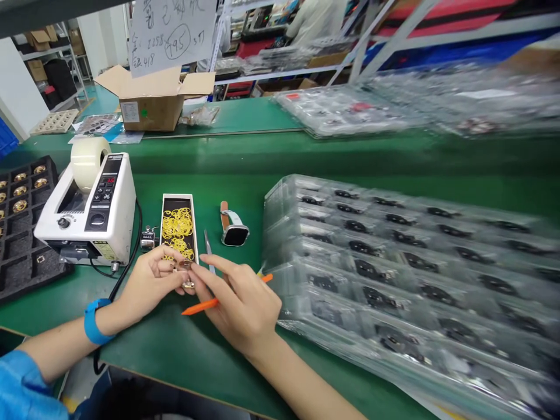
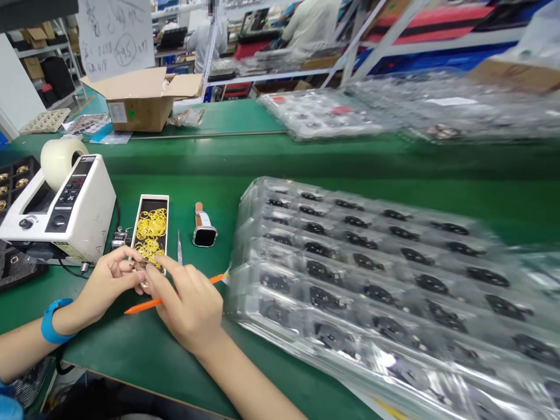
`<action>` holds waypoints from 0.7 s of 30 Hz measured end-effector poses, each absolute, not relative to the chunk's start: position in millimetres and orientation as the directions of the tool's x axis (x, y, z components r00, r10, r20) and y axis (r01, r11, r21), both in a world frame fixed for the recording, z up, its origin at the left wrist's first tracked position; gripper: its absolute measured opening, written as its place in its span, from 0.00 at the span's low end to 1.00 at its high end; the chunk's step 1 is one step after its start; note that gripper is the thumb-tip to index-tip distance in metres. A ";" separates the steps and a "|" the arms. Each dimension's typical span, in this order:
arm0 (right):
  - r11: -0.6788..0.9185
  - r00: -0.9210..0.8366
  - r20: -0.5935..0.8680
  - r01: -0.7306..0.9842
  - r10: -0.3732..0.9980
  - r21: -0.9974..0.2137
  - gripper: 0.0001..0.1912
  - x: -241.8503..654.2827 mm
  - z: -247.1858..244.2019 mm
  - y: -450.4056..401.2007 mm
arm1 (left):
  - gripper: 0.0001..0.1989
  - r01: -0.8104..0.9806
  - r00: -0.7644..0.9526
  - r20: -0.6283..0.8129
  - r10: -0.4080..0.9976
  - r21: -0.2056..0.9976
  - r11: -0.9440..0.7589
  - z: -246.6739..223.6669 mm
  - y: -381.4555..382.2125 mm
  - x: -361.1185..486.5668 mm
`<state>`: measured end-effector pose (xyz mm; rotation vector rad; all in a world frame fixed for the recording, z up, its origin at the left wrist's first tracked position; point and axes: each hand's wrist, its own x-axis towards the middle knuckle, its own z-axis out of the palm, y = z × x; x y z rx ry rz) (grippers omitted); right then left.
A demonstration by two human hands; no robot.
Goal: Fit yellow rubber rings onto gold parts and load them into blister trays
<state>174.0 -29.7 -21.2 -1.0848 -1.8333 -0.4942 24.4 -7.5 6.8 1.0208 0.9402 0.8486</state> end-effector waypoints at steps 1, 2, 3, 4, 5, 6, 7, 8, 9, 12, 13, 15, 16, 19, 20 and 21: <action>0.553 -0.191 0.857 0.824 0.478 -0.125 0.09 174.4 -20.5 -28.6 | 0.15 -0.132 0.370 -0.223 0.902 0.948 0.288 6.9 -9.3 24.6; 0.578 -0.198 0.853 0.804 0.482 -0.140 0.09 174.9 -20.1 -27.8 | 0.17 -0.122 0.377 -0.215 0.901 0.953 0.279 7.0 -11.1 24.9; 0.602 -0.206 0.851 0.784 0.483 -0.152 0.09 175.5 -19.9 -27.5 | 0.18 -0.111 0.381 -0.208 0.901 0.957 0.268 6.9 -12.7 25.2; 0.620 -0.213 0.850 0.769 0.482 -0.159 0.09 176.1 -20.0 -27.3 | 0.19 -0.099 0.382 -0.203 0.902 0.961 0.258 6.7 -14.2 25.5; 0.633 -0.218 0.851 0.757 0.477 -0.161 0.09 176.6 -20.4 -27.4 | 0.19 -0.088 0.379 -0.198 0.904 0.965 0.248 6.4 -15.5 25.7; 0.643 -0.221 0.854 0.749 0.471 -0.160 0.08 177.0 -20.9 -27.4 | 0.19 -0.078 0.372 -0.193 0.908 0.968 0.238 6.1 -16.7 26.0; 0.652 -0.225 0.858 0.742 0.461 -0.155 0.08 177.3 -21.4 -27.3 | 0.19 -0.069 0.367 -0.185 0.912 0.972 0.225 5.8 -17.8 26.2; 0.659 -0.230 0.861 0.737 0.454 -0.150 0.07 177.7 -21.8 -27.1 | 0.18 -0.059 0.362 -0.174 0.916 0.976 0.209 5.6 -18.7 26.3; 0.664 -0.237 0.862 0.734 0.448 -0.143 0.07 178.1 -22.1 -26.8 | 0.17 -0.048 0.356 -0.155 0.922 0.982 0.184 5.4 -19.6 26.3; 0.678 -0.274 0.859 0.727 0.432 -0.109 0.07 179.8 -22.1 -26.1 | 0.13 0.001 0.345 -0.073 0.936 0.997 0.077 5.9 -21.7 25.7; 0.682 -0.290 0.859 0.725 0.422 -0.090 0.07 180.5 -21.9 -26.0 | 0.12 0.019 0.344 -0.046 0.938 0.999 0.041 6.2 -22.2 25.4; 0.690 -0.317 0.859 0.721 0.403 -0.058 0.07 181.5 -21.7 -26.4 | 0.12 0.061 0.340 0.007 0.940 0.998 -0.030 6.3 -22.9 24.7; 0.693 -0.323 0.859 0.719 0.397 -0.050 0.07 181.7 -21.9 -26.7 | 0.11 0.085 0.336 0.035 0.941 0.994 -0.067 5.9 -23.0 24.3; 0.684 -0.311 0.860 0.727 0.404 -0.058 0.07 180.6 -23.2 -27.6 | 0.12 0.162 0.325 0.118 0.938 0.971 -0.178 3.4 -23.3 23.6; 0.678 -0.304 0.862 0.732 0.407 -0.062 0.07 179.9 -23.8 -27.8 | 0.12 0.178 0.322 0.138 0.937 0.963 -0.203 2.3 -23.4 23.6; 0.673 -0.297 0.863 0.737 0.409 -0.065 0.07 179.0 -24.4 -27.9 | 0.12 0.185 0.321 0.152 0.935 0.958 -0.220 1.4 -23.6 23.6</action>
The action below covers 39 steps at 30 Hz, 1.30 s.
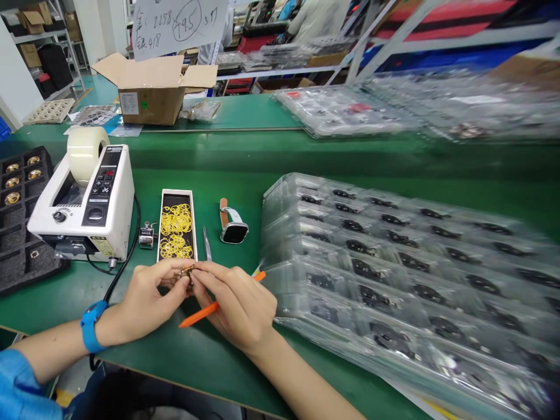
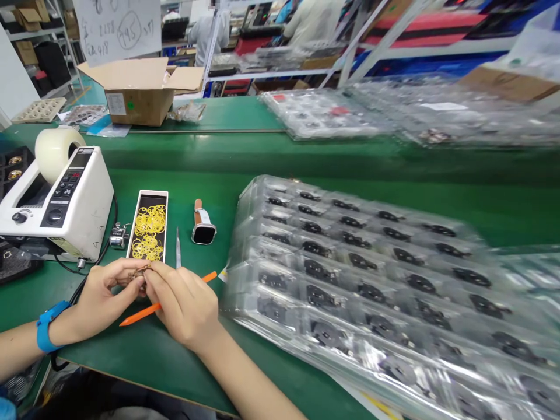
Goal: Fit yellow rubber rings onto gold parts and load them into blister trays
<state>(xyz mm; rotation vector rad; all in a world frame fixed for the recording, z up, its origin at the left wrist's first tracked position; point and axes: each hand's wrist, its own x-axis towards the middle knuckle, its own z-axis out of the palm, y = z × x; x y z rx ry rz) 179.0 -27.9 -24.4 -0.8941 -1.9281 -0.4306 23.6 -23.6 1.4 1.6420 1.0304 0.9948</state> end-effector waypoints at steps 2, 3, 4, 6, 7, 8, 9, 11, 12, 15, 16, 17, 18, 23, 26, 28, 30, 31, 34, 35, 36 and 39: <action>0.665 -0.283 0.871 0.744 0.401 -0.065 0.07 177.5 -25.3 -27.9 | 0.12 0.181 0.320 0.175 0.931 0.953 -0.241 0.1 -24.1 24.0; 0.665 -0.272 0.879 0.744 0.393 -0.067 0.07 176.9 -25.4 -27.9 | 0.12 0.175 0.321 0.186 0.929 0.952 -0.250 -0.2 -24.5 24.2; 0.667 -0.261 0.886 0.742 0.383 -0.070 0.07 176.4 -25.4 -27.9 | 0.12 0.170 0.322 0.194 0.927 0.951 -0.258 -0.2 -24.8 24.5; 0.672 -0.244 0.898 0.737 0.365 -0.072 0.07 175.8 -25.1 -28.0 | 0.12 0.168 0.330 0.202 0.922 0.949 -0.268 0.0 -25.5 24.7; 0.673 -0.242 0.901 0.736 0.360 -0.071 0.07 175.6 -25.0 -28.2 | 0.12 0.169 0.331 0.199 0.922 0.949 -0.266 0.2 -25.9 24.7; 0.673 -0.244 0.900 0.737 0.360 -0.069 0.08 175.4 -24.9 -28.4 | 0.12 0.171 0.331 0.192 0.924 0.951 -0.259 0.2 -26.2 24.6; 0.671 -0.246 0.899 0.738 0.361 -0.068 0.08 175.1 -25.0 -28.5 | 0.12 0.173 0.330 0.181 0.926 0.953 -0.248 0.1 -26.4 24.3; 0.663 -0.244 0.895 0.745 0.374 -0.074 0.08 174.1 -25.6 -28.4 | 0.12 0.180 0.327 0.147 0.934 0.960 -0.214 -0.3 -26.5 23.7; 0.658 -0.242 0.890 0.749 0.386 -0.081 0.08 173.4 -25.9 -28.1 | 0.12 0.185 0.325 0.123 0.938 0.964 -0.191 -0.4 -26.2 23.4; 0.644 -0.226 0.868 0.753 0.443 -0.133 0.08 170.8 -26.4 -26.7 | 0.10 0.156 0.316 0.015 0.949 0.985 -0.067 -0.4 -23.2 23.1; 0.646 -0.216 0.857 0.746 0.467 -0.164 0.08 170.1 -25.9 -26.3 | 0.09 0.124 0.307 -0.031 0.951 0.992 -0.008 -0.3 -21.5 23.4; 0.652 -0.204 0.847 0.731 0.491 -0.201 0.08 169.8 -25.0 -26.2 | 0.08 0.082 0.298 -0.077 0.951 0.995 0.055 -0.1 -19.5 23.7; 0.662 -0.189 0.836 0.707 0.516 -0.249 0.09 170.0 -23.6 -26.4 | 0.07 0.039 0.290 -0.122 0.949 0.992 0.116 0.1 -17.3 24.0; 0.634 -0.074 0.718 0.538 0.692 -0.555 0.04 179.4 -13.6 -28.8 | 0.10 -0.085 0.276 -0.234 0.932 0.960 0.266 0.2 -7.7 24.0; 0.525 -0.112 0.537 0.451 0.836 -0.722 0.03 186.7 -9.6 -27.4 | 0.09 -0.087 0.282 -0.216 0.935 0.964 0.249 1.2 -5.1 22.2; 0.483 -0.245 0.417 0.398 0.875 -0.780 0.06 189.1 -8.3 -25.7 | 0.08 -0.083 0.315 -0.211 0.926 0.965 0.248 3.1 -4.8 21.0; 0.482 -0.349 0.365 0.360 0.863 -0.799 0.07 189.7 -7.7 -24.8 | 0.08 -0.076 0.368 -0.232 0.900 0.958 0.277 5.6 -4.9 20.3; 0.492 -0.375 0.363 0.345 0.853 -0.799 0.07 189.6 -7.5 -24.7 | 0.08 -0.064 0.392 -0.247 0.886 0.954 0.294 6.9 -5.0 20.1; 0.542 -0.420 0.390 0.346 0.819 -0.766 0.07 189.1 -7.3 -25.5 | 0.07 -0.005 0.418 -0.270 0.867 0.954 0.299 9.4 -4.8 19.6; 0.559 -0.432 0.399 0.356 0.809 -0.749 0.07 189.0 -7.4 -25.9 | 0.07 0.009 0.415 -0.264 0.870 0.958 0.286 9.7 -4.7 19.4; 0.572 -0.442 0.404 0.366 0.801 -0.734 0.07 188.7 -7.8 -26.3 | 0.06 0.018 0.412 -0.256 0.875 0.962 0.273 9.8 -4.5 19.3; 0.571 -0.443 0.399 0.376 0.803 -0.730 0.08 187.2 -9.8 -27.6 | 0.06 0.041 0.402 -0.247 0.882 0.967 0.252 9.2 -4.5 19.5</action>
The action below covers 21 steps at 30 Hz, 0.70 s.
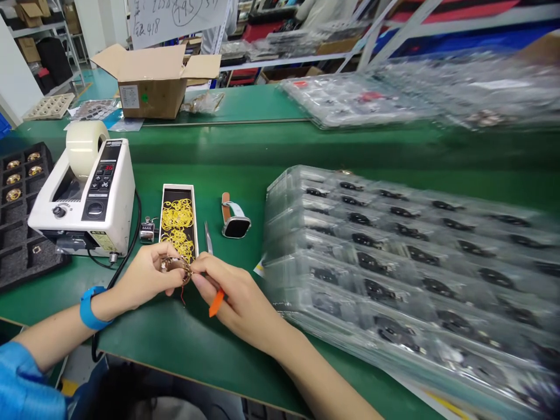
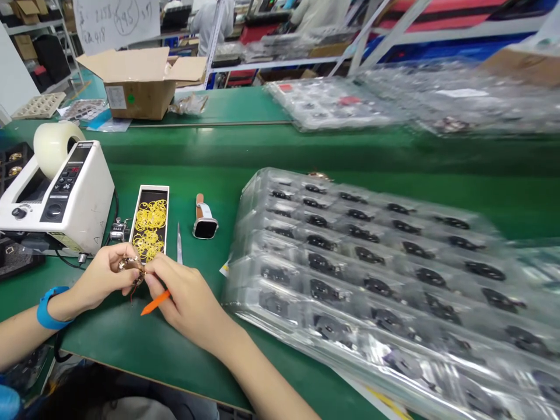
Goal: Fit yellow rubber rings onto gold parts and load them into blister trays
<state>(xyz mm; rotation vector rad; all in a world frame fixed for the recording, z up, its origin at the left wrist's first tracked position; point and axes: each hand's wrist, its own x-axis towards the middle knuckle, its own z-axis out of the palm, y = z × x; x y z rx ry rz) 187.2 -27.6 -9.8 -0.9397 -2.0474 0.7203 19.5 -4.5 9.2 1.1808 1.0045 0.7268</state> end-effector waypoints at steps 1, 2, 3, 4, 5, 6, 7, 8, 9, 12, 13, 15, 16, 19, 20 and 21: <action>0.558 -0.440 0.388 0.371 0.810 -0.742 0.09 186.4 -10.6 -27.9 | 0.06 0.054 0.398 -0.252 0.882 0.966 0.252 9.0 -4.6 19.8; 0.539 -0.439 0.371 0.362 0.818 -0.760 0.10 185.8 -11.2 -28.1 | 0.06 0.068 0.396 -0.261 0.880 0.964 0.256 8.9 -4.6 20.1; 0.515 -0.442 0.347 0.348 0.827 -0.784 0.12 185.3 -11.5 -28.1 | 0.06 0.077 0.398 -0.271 0.877 0.962 0.262 9.0 -4.5 20.3; 0.485 -0.444 0.319 0.331 0.837 -0.810 0.14 185.2 -11.5 -28.0 | 0.06 0.078 0.401 -0.279 0.873 0.959 0.271 9.2 -4.3 20.6; 0.453 -0.447 0.290 0.316 0.846 -0.834 0.15 185.4 -11.0 -27.9 | 0.06 0.071 0.404 -0.285 0.869 0.957 0.281 9.5 -3.9 20.7; 0.423 -0.451 0.261 0.306 0.853 -0.853 0.15 186.0 -10.2 -27.6 | 0.06 0.056 0.407 -0.288 0.867 0.955 0.291 9.8 -3.3 20.7; 0.399 -0.456 0.237 0.302 0.858 -0.866 0.14 186.8 -9.2 -27.4 | 0.07 0.038 0.408 -0.288 0.866 0.954 0.299 10.2 -2.8 20.6; 0.383 -0.458 0.219 0.302 0.862 -0.873 0.13 187.8 -8.1 -27.2 | 0.07 0.020 0.407 -0.284 0.868 0.953 0.302 10.6 -2.2 20.3; 0.373 -0.457 0.208 0.306 0.865 -0.876 0.12 188.6 -7.0 -27.1 | 0.08 0.008 0.406 -0.277 0.871 0.954 0.299 10.8 -1.8 20.0; 0.331 -0.436 0.183 0.293 0.881 -0.897 0.16 189.4 -5.7 -26.7 | 0.11 0.014 0.409 -0.259 0.875 0.961 0.278 10.6 -1.5 18.9; 0.302 -0.422 0.167 0.276 0.891 -0.913 0.18 188.8 -5.9 -26.4 | 0.12 0.024 0.409 -0.256 0.876 0.962 0.270 10.1 -1.6 18.7; 0.220 -0.392 0.115 0.235 0.913 -0.947 0.22 186.8 -6.7 -25.8 | 0.14 0.038 0.402 -0.250 0.881 0.966 0.256 8.5 -2.2 18.5; 0.179 -0.372 0.088 0.217 0.924 -0.960 0.23 185.7 -7.1 -25.3 | 0.15 0.040 0.398 -0.242 0.885 0.968 0.247 7.6 -2.5 18.6; 0.092 -0.291 0.035 0.187 0.956 -0.978 0.24 183.2 -7.1 -24.1 | 0.16 0.037 0.398 -0.208 0.893 0.977 0.211 5.7 -3.6 19.3; 0.079 -0.264 0.029 0.183 0.964 -0.980 0.24 182.9 -6.6 -23.9 | 0.16 0.041 0.401 -0.198 0.894 0.979 0.198 5.7 -4.0 19.5; 0.072 -0.237 0.028 0.180 0.971 -0.981 0.24 182.9 -5.9 -23.9 | 0.16 0.052 0.404 -0.189 0.895 0.982 0.184 6.0 -4.4 19.6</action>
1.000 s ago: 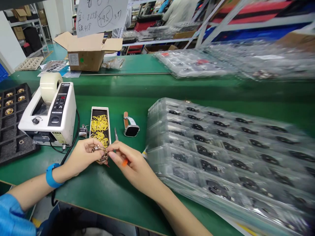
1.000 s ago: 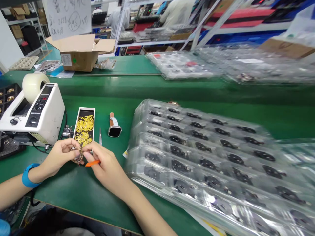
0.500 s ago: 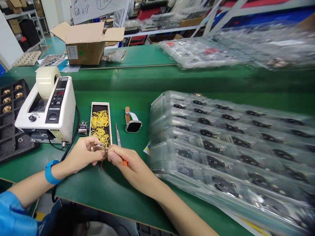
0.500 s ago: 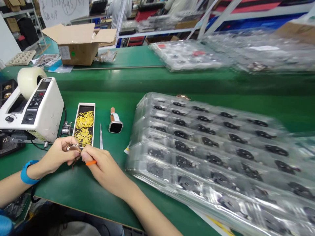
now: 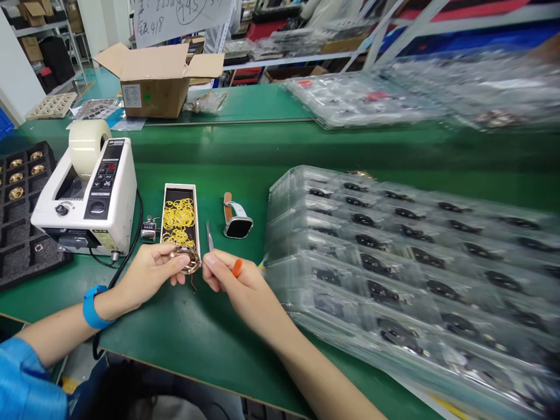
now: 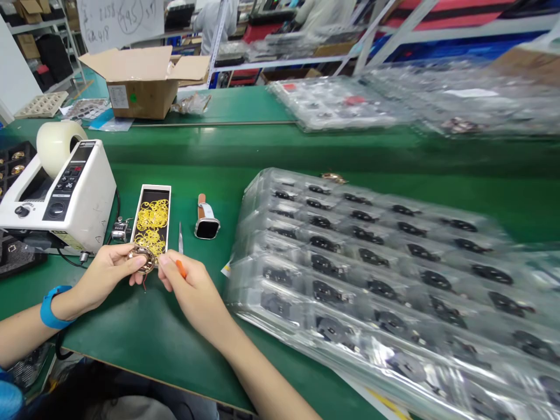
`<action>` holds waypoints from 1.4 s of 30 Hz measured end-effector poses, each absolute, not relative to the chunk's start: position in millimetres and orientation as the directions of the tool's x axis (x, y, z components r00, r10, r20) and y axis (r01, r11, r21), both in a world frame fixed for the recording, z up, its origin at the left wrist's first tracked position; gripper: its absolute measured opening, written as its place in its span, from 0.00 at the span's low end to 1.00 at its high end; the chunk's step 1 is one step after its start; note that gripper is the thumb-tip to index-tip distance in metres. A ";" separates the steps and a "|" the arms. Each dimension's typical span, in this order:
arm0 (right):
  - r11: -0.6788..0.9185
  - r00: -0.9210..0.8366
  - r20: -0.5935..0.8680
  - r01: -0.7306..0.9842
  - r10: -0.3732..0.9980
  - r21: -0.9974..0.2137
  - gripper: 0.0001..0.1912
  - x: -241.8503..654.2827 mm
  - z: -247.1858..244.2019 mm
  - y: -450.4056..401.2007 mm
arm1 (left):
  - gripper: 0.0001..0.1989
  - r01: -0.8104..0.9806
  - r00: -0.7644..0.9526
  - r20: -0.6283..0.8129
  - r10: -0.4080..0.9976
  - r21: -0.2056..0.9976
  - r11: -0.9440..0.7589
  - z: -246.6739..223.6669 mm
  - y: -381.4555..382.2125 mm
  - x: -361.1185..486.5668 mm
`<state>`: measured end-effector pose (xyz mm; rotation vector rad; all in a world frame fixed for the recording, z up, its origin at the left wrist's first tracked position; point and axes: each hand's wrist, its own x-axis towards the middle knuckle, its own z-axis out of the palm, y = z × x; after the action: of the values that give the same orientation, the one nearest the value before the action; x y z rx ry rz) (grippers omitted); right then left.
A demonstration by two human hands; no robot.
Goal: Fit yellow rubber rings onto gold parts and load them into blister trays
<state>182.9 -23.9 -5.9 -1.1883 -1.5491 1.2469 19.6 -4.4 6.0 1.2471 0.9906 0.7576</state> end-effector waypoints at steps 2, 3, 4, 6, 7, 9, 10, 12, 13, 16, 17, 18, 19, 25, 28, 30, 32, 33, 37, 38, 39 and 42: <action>0.065 -0.182 0.031 0.180 0.983 -0.981 0.24 183.5 -4.5 -24.4 | 0.15 0.092 0.408 -0.165 0.898 0.986 0.139 7.1 -4.8 18.9; 0.061 -0.151 0.033 0.179 0.988 -0.982 0.24 183.9 -4.0 -24.9 | 0.15 0.127 0.402 -0.134 0.906 0.988 0.090 7.4 -4.9 18.2; 0.052 -0.119 0.031 0.176 0.992 -0.983 0.24 184.0 -3.6 -25.5 | 0.15 0.178 0.389 -0.082 0.918 0.984 0.013 7.0 -4.9 17.1; 0.017 -0.087 0.003 0.154 0.996 -0.988 0.24 183.2 -3.3 -26.7 | 0.16 0.316 0.361 0.093 0.928 0.924 -0.216 3.8 -5.0 14.5; -0.011 -0.101 -0.025 0.132 0.995 -0.991 0.24 182.3 -3.5 -27.1 | 0.14 0.389 0.364 0.197 0.910 0.856 -0.341 0.7 -5.1 13.3; -0.100 -0.180 -0.110 0.063 0.977 -0.993 0.25 179.6 -4.3 -27.6 | 0.11 0.505 0.414 0.339 0.845 0.686 -0.523 -7.3 -5.7 12.0; -0.155 -0.225 -0.155 0.018 0.962 -0.988 0.25 178.3 -4.9 -27.6 | 0.12 0.541 0.451 0.362 0.816 0.616 -0.572 -11.2 -6.3 12.2; -0.246 -0.287 -0.217 -0.068 0.933 -0.967 0.24 176.7 -6.8 -27.0 | 0.16 0.584 0.516 0.343 0.785 0.530 -0.615 -16.5 -8.0 14.4; -0.266 -0.301 -0.228 -0.094 0.926 -0.959 0.23 176.7 -7.9 -26.6 | 0.18 0.590 0.537 0.331 0.776 0.509 -0.626 -16.9 -9.4 15.8; -0.118 -0.250 -0.113 -0.004 0.962 -0.993 0.21 179.9 -11.8 -25.2 | 0.21 0.565 0.547 0.352 0.760 0.515 -0.645 -8.0 -16.7 15.7; 0.008 -0.210 -0.013 0.095 0.978 -0.995 0.20 181.6 -13.1 -24.9 | 0.21 0.559 0.510 0.367 0.778 0.546 -0.625 -3.0 -20.7 12.5; 0.155 -0.171 0.119 0.214 0.978 -0.964 0.18 183.4 -14.3 -24.8 | 0.18 0.554 0.446 0.372 0.814 0.600 -0.577 2.0 -25.6 7.2; 0.299 -0.147 0.264 0.336 0.953 -0.893 0.15 185.1 -15.4 -24.8 | 0.15 0.542 0.351 0.350 0.869 0.680 -0.493 6.2 -31.2 -0.3; 0.642 -0.208 0.679 0.594 0.704 -0.484 0.04 187.2 -17.6 -28.6 | 0.22 -0.005 -0.280 -0.131 0.951 0.991 0.135 1.2 -55.5 -65.1; 0.663 -0.219 0.686 0.566 0.694 -0.490 0.04 183.8 -15.7 -31.2 | 0.23 -0.109 -0.379 -0.170 0.909 0.984 0.139 -1.4 -49.4 -84.4; 0.666 -0.215 0.676 0.528 0.705 -0.527 0.05 181.9 -14.0 -31.6 | 0.17 -0.101 -0.404 -0.125 0.906 0.991 0.091 6.1 -43.5 -87.1; 0.645 -0.193 0.650 0.494 0.735 -0.583 0.06 181.2 -11.8 -30.7 | 0.12 -0.047 -0.431 -0.031 0.902 0.999 0.012 21.1 -40.5 -83.9; 0.625 -0.180 0.628 0.478 0.757 -0.617 0.08 181.3 -10.5 -29.9 | 0.10 0.009 -0.442 0.043 0.896 0.999 -0.043 30.4 -40.3 -81.4; 0.528 -0.174 0.502 0.381 0.847 -0.759 0.14 183.7 -4.1 -26.9 | 0.09 0.367 -0.299 0.398 0.867 0.887 -0.280 62.0 -42.5 -74.4; 0.507 -0.182 0.474 0.354 0.861 -0.786 0.16 184.4 -2.9 -26.5 | 0.10 0.441 -0.255 0.441 0.861 0.845 -0.302 64.9 -43.0 -74.5; 0.489 -0.188 0.451 0.332 0.872 -0.807 0.17 185.1 -2.0 -26.2 | 0.11 0.494 -0.233 0.461 0.856 0.814 -0.305 65.0 -43.5 -75.6; 0.459 -0.184 0.421 0.303 0.888 -0.836 0.17 186.1 -2.7 -25.6 | 0.13 0.496 -0.267 0.412 0.871 0.834 -0.242 52.6 -46.4 -82.1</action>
<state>186.1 -25.6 -2.7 -1.0284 -1.7229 0.7441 -82.1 -46.4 52.6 1.6407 1.6709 1.5135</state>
